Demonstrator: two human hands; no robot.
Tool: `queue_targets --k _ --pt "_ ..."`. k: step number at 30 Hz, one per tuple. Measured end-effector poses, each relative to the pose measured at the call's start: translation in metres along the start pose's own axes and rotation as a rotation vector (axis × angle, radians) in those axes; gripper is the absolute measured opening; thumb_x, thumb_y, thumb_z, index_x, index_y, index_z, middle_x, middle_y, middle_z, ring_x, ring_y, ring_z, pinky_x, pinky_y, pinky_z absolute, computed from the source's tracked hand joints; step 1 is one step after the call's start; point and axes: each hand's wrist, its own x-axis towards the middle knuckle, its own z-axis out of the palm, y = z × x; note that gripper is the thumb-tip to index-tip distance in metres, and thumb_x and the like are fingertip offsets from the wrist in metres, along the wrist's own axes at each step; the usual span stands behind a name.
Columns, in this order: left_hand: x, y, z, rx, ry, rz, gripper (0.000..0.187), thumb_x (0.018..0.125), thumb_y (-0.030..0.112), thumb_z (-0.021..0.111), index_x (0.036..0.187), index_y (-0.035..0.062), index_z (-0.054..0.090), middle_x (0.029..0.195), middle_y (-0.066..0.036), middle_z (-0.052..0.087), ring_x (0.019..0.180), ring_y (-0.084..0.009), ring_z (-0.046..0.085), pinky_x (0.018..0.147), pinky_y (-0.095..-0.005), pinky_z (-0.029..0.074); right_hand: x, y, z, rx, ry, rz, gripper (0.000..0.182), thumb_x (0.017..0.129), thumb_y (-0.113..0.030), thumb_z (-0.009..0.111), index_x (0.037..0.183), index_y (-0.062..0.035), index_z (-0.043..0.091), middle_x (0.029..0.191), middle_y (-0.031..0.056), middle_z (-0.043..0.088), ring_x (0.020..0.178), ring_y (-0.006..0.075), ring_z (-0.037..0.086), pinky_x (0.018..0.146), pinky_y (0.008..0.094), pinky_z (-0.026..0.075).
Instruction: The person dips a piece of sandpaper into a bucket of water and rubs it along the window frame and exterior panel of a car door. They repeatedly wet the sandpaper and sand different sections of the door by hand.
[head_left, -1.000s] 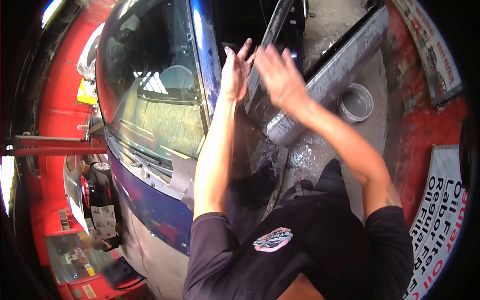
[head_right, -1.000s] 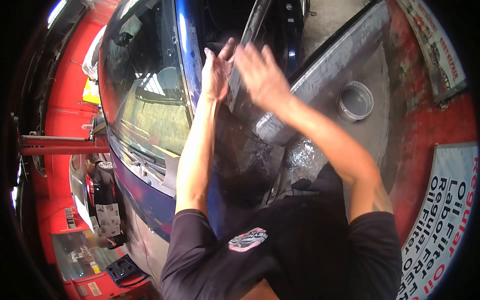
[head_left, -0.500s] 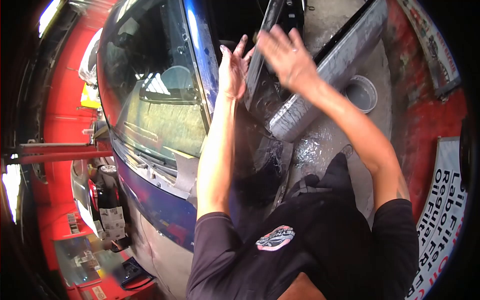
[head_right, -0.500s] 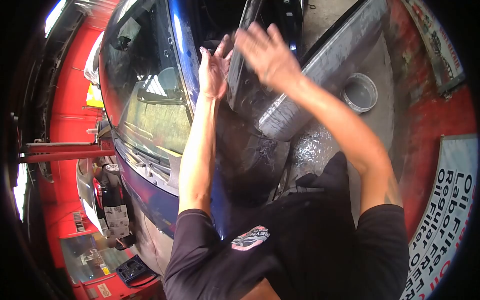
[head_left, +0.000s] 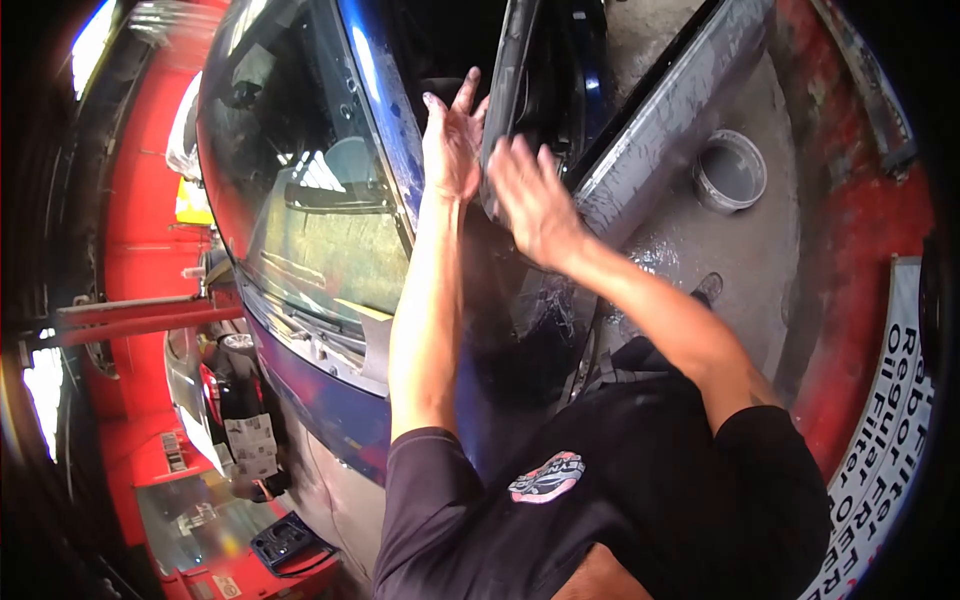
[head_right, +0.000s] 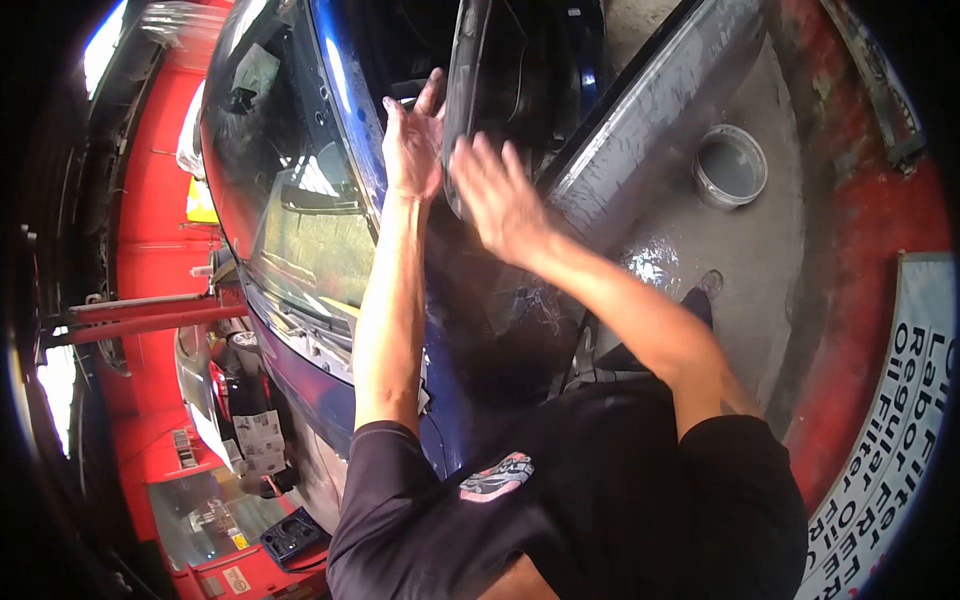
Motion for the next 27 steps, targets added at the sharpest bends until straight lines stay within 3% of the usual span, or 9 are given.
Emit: queue_targets --k 4,5,10,13,16,18,22,25,27 --pt "-0.003 0.001 0.006 -0.067 -0.006 0.0 0.09 0.109 0.071 0.035 0.167 0.0017 0.032 0.162 -0.026 0.048 0.147 -0.0351 0.051 0.124 -0.0454 0.04 0.016 0.014 -0.019 -0.087 -0.007 -0.005 0.071 0.091 -0.005 0.058 0.161 -0.0007 0.047 0.173 0.0173 0.037 0.162 0.0402 0.029 0.13 0.0649 0.02" --pt "-0.004 0.002 0.009 -0.029 0.005 0.008 0.09 0.109 0.072 0.034 0.167 0.0025 0.032 0.162 -0.026 0.049 0.145 -0.0355 0.053 0.124 -0.0459 0.04 0.037 0.026 -0.023 -0.023 0.125 0.018 0.07 0.091 -0.005 0.059 0.16 0.0001 0.048 0.173 0.0176 0.037 0.162 0.0411 0.028 0.13 0.0655 0.02" --pt "0.0 0.0 0.0 0.002 0.002 -0.017 0.089 0.11 0.072 0.032 0.169 0.0066 0.032 0.163 -0.026 0.047 0.145 -0.0325 0.052 0.122 -0.0416 0.041 -0.033 -0.018 0.031 0.124 0.041 -0.033 0.064 0.098 -0.016 0.06 0.157 0.0042 0.049 0.17 0.024 0.038 0.162 0.0443 0.028 0.13 0.0664 0.017" --pt "0.001 0.0 0.007 -0.059 0.006 -0.013 0.088 0.11 0.072 0.031 0.169 0.0068 0.033 0.164 -0.026 0.046 0.146 -0.032 0.051 0.121 -0.0411 0.041 0.005 0.005 -0.009 0.007 0.022 -0.003 0.064 0.097 -0.011 0.056 0.159 0.0019 0.048 0.171 0.0207 0.039 0.161 0.0422 0.03 0.129 0.0666 0.019" --pt "-0.009 -0.002 0.0 0.041 0.015 0.012 0.087 0.11 0.071 0.031 0.169 0.0069 0.035 0.165 -0.026 0.045 0.145 -0.0318 0.052 0.122 -0.0413 0.041 0.047 0.016 -0.022 0.151 0.26 0.084 0.067 0.093 -0.003 0.052 0.158 0.0058 0.046 0.17 0.0243 0.039 0.161 0.0443 0.03 0.129 0.0656 0.02" --pt "0.001 0.001 -0.004 0.023 -0.015 -0.018 0.092 0.108 0.072 0.039 0.169 0.0036 0.03 0.166 -0.025 0.044 0.147 -0.034 0.05 0.123 -0.0456 0.04 0.014 -0.007 -0.003 0.122 0.14 0.108 0.063 0.098 -0.01 0.055 0.159 0.003 0.047 0.172 0.0208 0.039 0.162 0.0419 0.03 0.13 0.0654 0.019" --pt "-0.001 0.0 0.004 -0.069 0.008 -0.011 0.086 0.111 0.07 0.032 0.168 0.0064 0.036 0.163 -0.025 0.048 0.144 -0.0309 0.053 0.123 -0.0425 0.04 -0.002 0.006 -0.007 0.02 0.012 -0.032 0.063 0.099 -0.012 0.056 0.161 0.0003 0.047 0.172 0.018 0.04 0.163 0.0385 0.029 0.131 0.0652 0.018" --pt "-0.004 -0.001 0.003 0.005 0.047 -0.01 0.085 0.111 0.069 0.031 0.168 0.0063 0.036 0.161 -0.026 0.05 0.145 -0.0316 0.053 0.124 -0.0432 0.039 0.062 0.03 -0.027 0.08 0.288 0.068 0.06 0.102 -0.013 0.054 0.16 0.0024 0.047 0.172 0.0195 0.038 0.161 0.0414 0.031 0.131 0.0641 0.019" --pt "-0.002 0.003 0.003 0.086 0.032 -0.01 0.084 0.112 0.068 0.03 0.168 0.0061 0.035 0.162 -0.027 0.049 0.144 -0.033 0.054 0.125 -0.0431 0.037 0.033 0.003 -0.012 0.113 0.219 0.094 0.06 0.103 -0.014 0.054 0.159 0.0031 0.046 0.172 0.021 0.037 0.161 0.0423 0.031 0.131 0.0643 0.019"
